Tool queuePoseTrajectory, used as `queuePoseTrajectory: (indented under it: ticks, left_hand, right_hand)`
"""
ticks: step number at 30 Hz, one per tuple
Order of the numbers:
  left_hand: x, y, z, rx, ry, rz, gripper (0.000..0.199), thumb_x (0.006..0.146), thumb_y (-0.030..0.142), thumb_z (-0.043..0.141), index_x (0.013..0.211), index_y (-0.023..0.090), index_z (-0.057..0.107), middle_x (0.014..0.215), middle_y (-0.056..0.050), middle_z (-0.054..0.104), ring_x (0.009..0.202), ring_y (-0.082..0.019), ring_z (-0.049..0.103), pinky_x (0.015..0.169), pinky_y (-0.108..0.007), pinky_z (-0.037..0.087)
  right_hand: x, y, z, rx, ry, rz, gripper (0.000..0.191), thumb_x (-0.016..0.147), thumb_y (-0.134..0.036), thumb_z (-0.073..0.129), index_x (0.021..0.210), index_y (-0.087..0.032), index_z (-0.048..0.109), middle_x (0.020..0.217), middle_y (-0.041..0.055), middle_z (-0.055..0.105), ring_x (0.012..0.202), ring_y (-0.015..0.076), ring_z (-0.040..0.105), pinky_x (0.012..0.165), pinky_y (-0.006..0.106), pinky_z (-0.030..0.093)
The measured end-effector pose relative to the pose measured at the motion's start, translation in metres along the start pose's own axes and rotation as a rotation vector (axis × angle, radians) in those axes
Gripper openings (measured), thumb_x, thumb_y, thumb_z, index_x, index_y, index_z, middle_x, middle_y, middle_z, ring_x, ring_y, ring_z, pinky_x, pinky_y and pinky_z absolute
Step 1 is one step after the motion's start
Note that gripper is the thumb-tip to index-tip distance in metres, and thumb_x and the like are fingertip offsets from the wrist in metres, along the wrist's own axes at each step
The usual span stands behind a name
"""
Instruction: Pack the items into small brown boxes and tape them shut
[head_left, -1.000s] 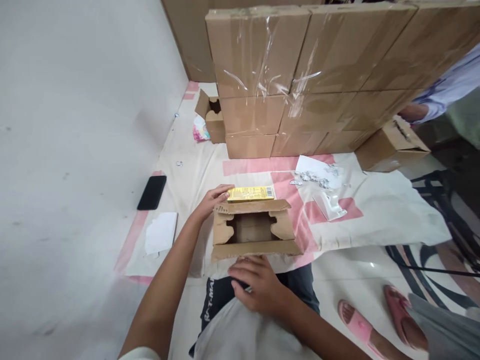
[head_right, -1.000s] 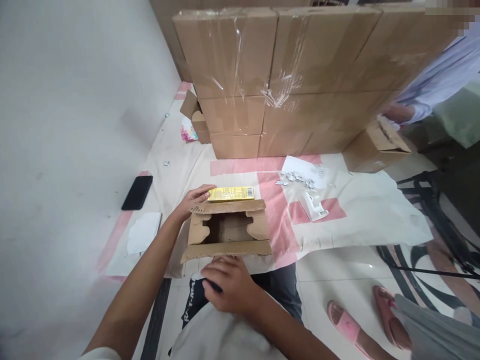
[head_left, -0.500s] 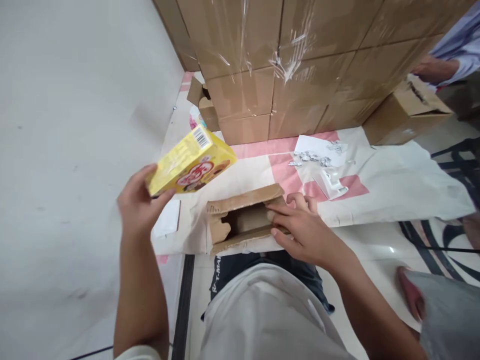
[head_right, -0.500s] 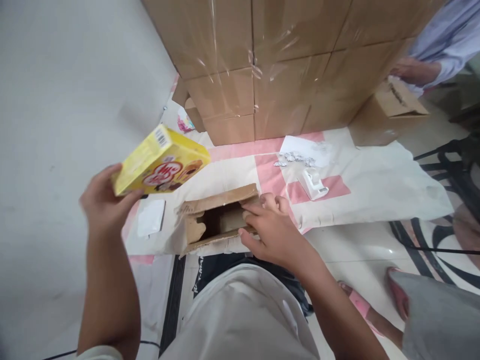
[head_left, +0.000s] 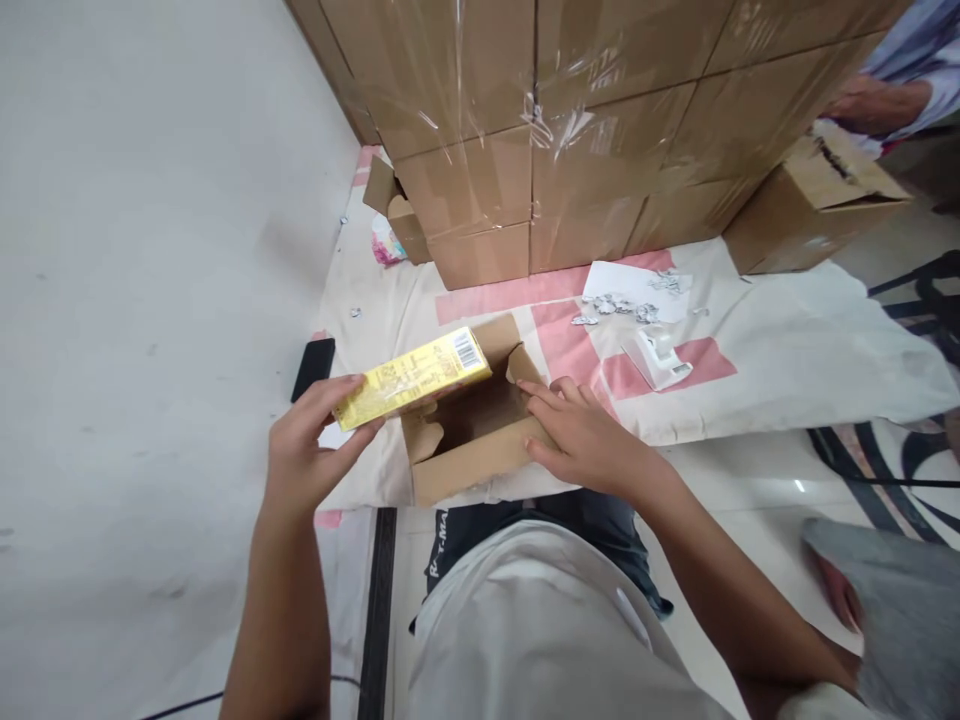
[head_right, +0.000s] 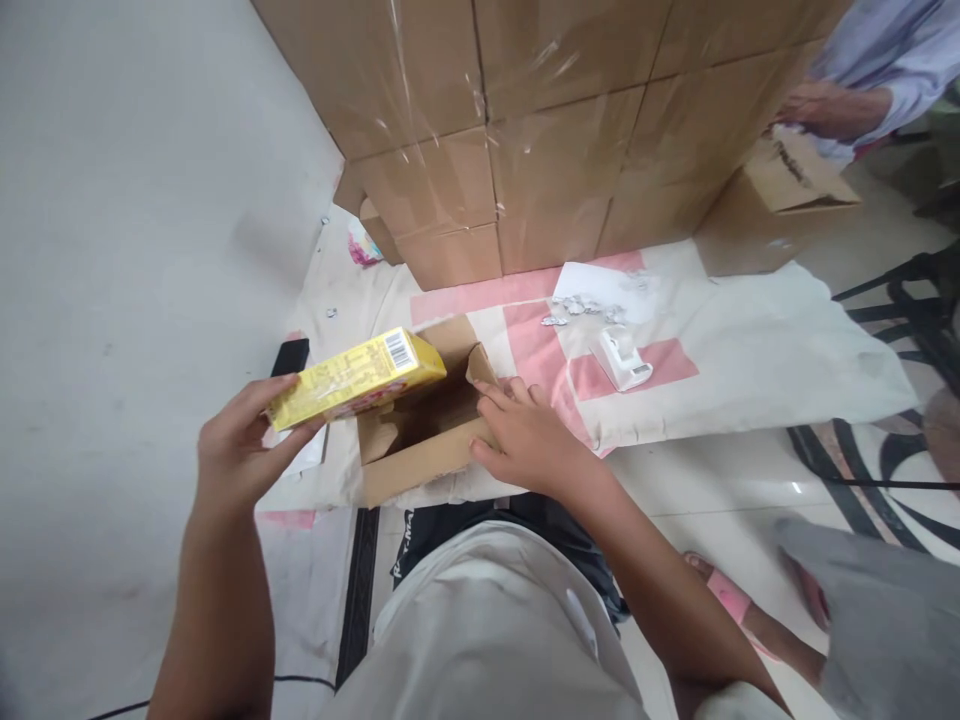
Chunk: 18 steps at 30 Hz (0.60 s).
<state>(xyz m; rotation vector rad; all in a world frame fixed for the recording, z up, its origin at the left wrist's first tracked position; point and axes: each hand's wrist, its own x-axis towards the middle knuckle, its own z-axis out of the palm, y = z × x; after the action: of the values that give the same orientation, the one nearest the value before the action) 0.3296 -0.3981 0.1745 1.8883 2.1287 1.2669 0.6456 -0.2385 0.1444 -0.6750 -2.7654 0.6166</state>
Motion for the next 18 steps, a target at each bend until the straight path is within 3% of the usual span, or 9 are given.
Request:
queuePoseTrajectory:
  ticks: [3,8,13,18]
  left_hand:
    - [0.012,-0.004,0.015,-0.04,-0.004,-0.024,0.05,0.08,0.034,0.079,0.129,0.03,0.067,0.123,-0.007,0.07,0.108,-0.025,0.067,0.081,-0.035,0.06]
    - [0.018,0.005,0.02,-0.085,-0.22,0.038,0.045,0.085,0.03,0.075,0.129,0.028,0.065,0.124,-0.009,0.067,0.111,-0.023,0.065,0.082,-0.032,0.059]
    - [0.012,0.002,0.034,-0.035,-0.342,-0.081,0.038,0.088,0.038,0.071,0.122,0.026,0.058,0.123,-0.007,0.065,0.106,-0.022,0.067,0.073,-0.029,0.06]
    - [0.008,0.0,0.047,0.089,-0.449,0.01,0.033,0.091,0.034,0.064,0.12,0.023,0.054,0.117,-0.007,0.066,0.104,-0.022,0.067,0.087,-0.035,0.057]
  right_hand:
    - [-0.001,0.002,0.004,0.056,-0.028,0.011,0.007,0.092,-0.025,0.057,0.095,-0.021,0.062,0.149,0.0096,0.057,0.116,0.0345,0.05,0.096,0.054,0.047]
    - [0.0,0.001,0.002,0.063,-0.066,0.038,0.011,0.095,-0.027,0.054,0.098,-0.02,0.061,0.133,0.012,0.063,0.113,0.0335,0.049,0.095,0.051,0.044]
    - [-0.003,0.007,0.005,0.0,-0.04,0.061,0.014,0.096,-0.026,0.05,0.096,-0.017,0.061,0.138,0.0146,0.06,0.111,0.0315,0.048,0.096,0.048,0.042]
    - [-0.004,0.009,0.009,-0.163,0.013,0.072,0.029,0.1,-0.032,0.048,0.106,-0.014,0.07,0.134,0.0136,0.065,0.106,0.0307,0.051,0.088,0.047,0.037]
